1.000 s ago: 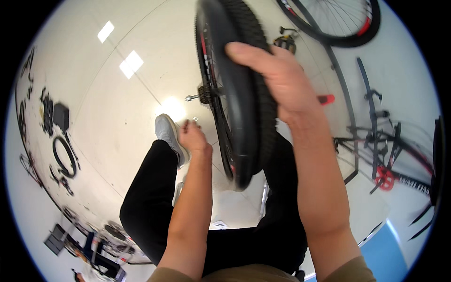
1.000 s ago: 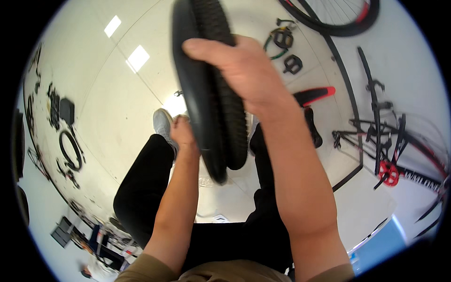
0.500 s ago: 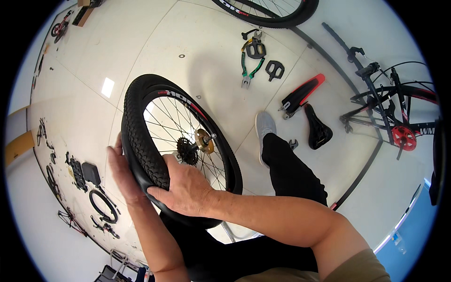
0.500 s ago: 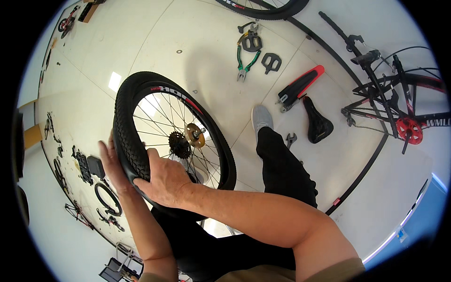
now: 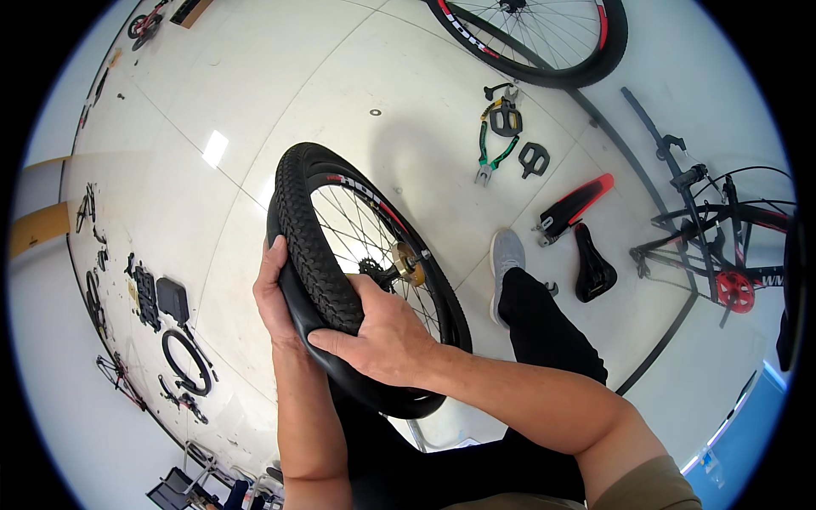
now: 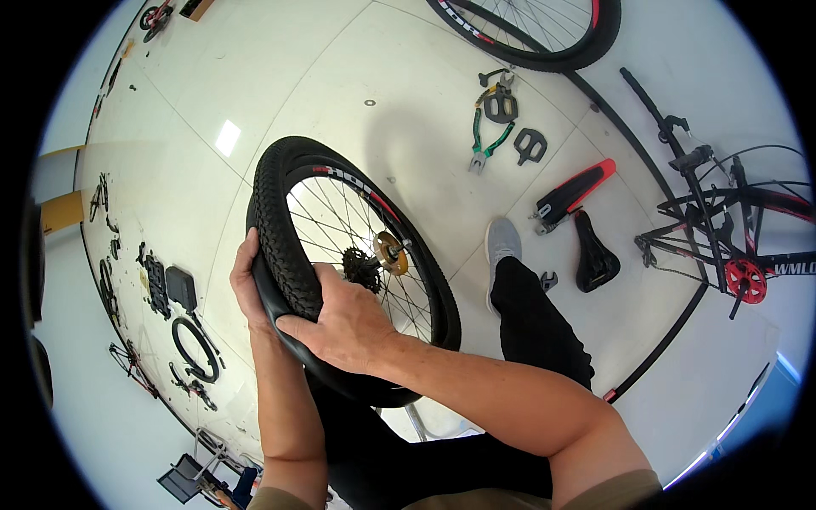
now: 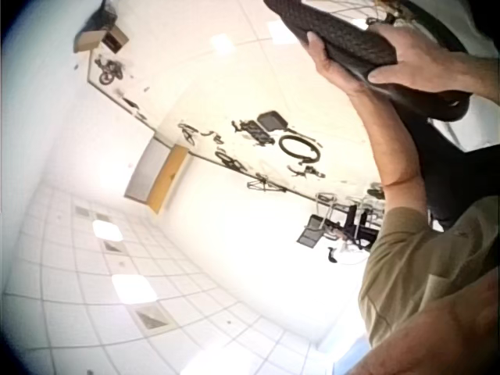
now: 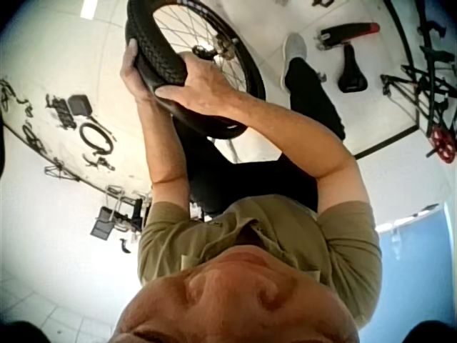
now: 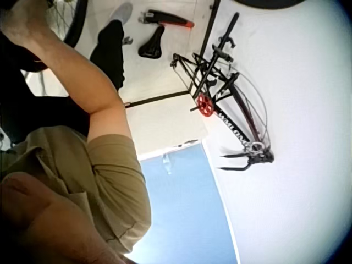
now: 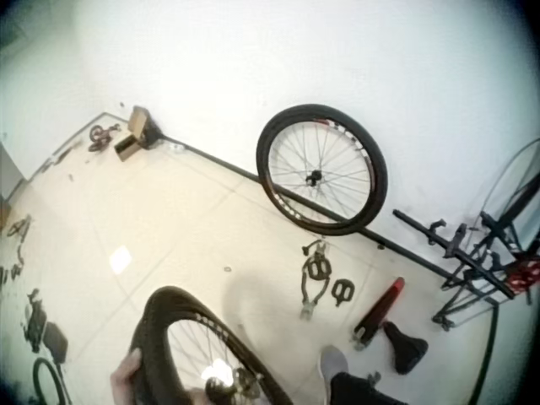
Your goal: The person is seated and installing a bicycle tire onto a wheel rim. They repeatedly attempt to seat the tire bead onto the rim, rotating the wheel and pressing the tire with both hands. The person removes the tire and tries again multiple times.
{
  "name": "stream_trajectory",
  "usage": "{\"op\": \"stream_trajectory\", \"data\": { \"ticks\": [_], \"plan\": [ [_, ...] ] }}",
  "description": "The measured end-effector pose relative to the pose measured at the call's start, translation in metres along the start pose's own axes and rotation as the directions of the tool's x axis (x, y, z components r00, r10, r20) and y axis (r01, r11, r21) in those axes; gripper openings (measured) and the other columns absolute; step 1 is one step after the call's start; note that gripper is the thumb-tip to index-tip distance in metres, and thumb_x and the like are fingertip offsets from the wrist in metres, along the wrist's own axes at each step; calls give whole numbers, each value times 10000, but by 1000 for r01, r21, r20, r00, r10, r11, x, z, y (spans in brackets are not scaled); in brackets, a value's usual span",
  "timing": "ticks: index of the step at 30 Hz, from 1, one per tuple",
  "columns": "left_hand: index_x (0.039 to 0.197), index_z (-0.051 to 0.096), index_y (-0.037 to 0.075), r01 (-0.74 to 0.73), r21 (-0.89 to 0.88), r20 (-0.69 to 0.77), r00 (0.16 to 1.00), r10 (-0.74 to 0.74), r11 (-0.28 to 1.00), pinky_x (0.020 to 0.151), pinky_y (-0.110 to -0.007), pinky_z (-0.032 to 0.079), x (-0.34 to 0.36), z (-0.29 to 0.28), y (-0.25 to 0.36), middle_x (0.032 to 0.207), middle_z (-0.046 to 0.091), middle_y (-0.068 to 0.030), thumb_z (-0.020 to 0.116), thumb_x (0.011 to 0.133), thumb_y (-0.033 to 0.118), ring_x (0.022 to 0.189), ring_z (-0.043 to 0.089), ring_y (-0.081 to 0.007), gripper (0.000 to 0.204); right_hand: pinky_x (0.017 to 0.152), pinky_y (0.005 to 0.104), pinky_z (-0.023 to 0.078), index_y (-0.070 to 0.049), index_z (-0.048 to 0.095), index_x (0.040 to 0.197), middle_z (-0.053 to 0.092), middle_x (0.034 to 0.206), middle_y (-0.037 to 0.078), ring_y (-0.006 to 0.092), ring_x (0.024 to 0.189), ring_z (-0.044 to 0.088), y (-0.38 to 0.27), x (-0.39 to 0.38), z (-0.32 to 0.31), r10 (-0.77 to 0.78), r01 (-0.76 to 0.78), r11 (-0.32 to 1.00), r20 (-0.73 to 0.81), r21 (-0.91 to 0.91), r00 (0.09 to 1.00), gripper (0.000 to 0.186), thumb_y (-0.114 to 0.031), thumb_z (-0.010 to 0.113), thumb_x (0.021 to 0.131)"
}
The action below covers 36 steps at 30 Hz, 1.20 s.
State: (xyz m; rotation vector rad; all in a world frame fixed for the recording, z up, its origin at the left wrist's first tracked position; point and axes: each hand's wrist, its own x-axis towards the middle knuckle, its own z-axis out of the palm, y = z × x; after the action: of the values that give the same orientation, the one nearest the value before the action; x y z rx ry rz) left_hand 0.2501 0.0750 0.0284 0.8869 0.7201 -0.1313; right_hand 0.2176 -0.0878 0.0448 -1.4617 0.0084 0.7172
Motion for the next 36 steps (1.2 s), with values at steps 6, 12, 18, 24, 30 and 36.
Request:
{"op": "stream_trajectory", "data": {
  "ticks": [6, 12, 18, 24, 30, 36],
  "plan": [
    [1118, 634, -25, -29, -42, -87, 996, 26, 999, 660, -337, 598, 2, 4, 0, 927, 717, -149, 548, 1010, 294, 726, 693, -233, 348, 931, 440, 539, 78, 525, 1294, 691, 1071, 238, 385, 1019, 698, -1, 5, -2, 3, -3, 1000, 36, 17, 999, 650, -361, 754, 873],
    [1095, 638, -41, -23, -51, -85, 996, 19, 998, 618, -348, 599, 3, 0, 0, 874, 710, -177, 526, 1017, 340, 682, 691, -260, 405, 896, 445, 552, 87, 533, 1246, 699, 1017, 242, 394, 970, 710, 4, 4, 5, -45, 46, 999, 10, -28, 999, 640, -394, 752, 885],
    [1090, 638, -39, -19, -51, -75, 997, 15, 998, 600, -362, 610, 2, -3, -1, 862, 711, -180, 531, 1013, 344, 663, 697, -267, 405, 899, 398, 560, 70, 518, 1326, 709, 1073, 223, 329, 990, 724, 3, 3, 1, -6, 9, 997, 38, -74, 999, 712, -412, 787, 876],
    [1151, 607, -56, -26, -30, -28, 999, 25, 999, 637, -358, 612, -1, -8, -2, 924, 696, -183, 540, 1007, 336, 709, 690, -261, 423, 765, 455, 570, 68, 559, 1135, 698, 864, 221, 399, 814, 719, 11, -3, 11, -125, 119, 988, -54, -96, 991, 570, -395, 766, 876],
    [1280, 516, -101, -101, -17, 90, 991, 102, 995, 659, -329, 563, -14, -5, -7, 1091, 631, -188, 543, 998, 313, 828, 624, -222, 502, 781, 429, 563, 40, 533, 1212, 685, 949, 229, 385, 868, 710, 3, -21, 13, -111, 103, 984, -47, -144, 993, 533, -270, 792, 865],
    [1303, 487, -115, -277, 15, 89, 957, 275, 961, 611, -314, 502, -20, 8, -7, 1074, 611, -176, 543, 994, 315, 768, 558, -197, 532, 756, 421, 557, 32, 525, 1204, 668, 933, 208, 376, 856, 699, 6, -20, 10, -251, 235, 949, -50, -210, 967, 537, -257, 814, 854]
  ]
}}
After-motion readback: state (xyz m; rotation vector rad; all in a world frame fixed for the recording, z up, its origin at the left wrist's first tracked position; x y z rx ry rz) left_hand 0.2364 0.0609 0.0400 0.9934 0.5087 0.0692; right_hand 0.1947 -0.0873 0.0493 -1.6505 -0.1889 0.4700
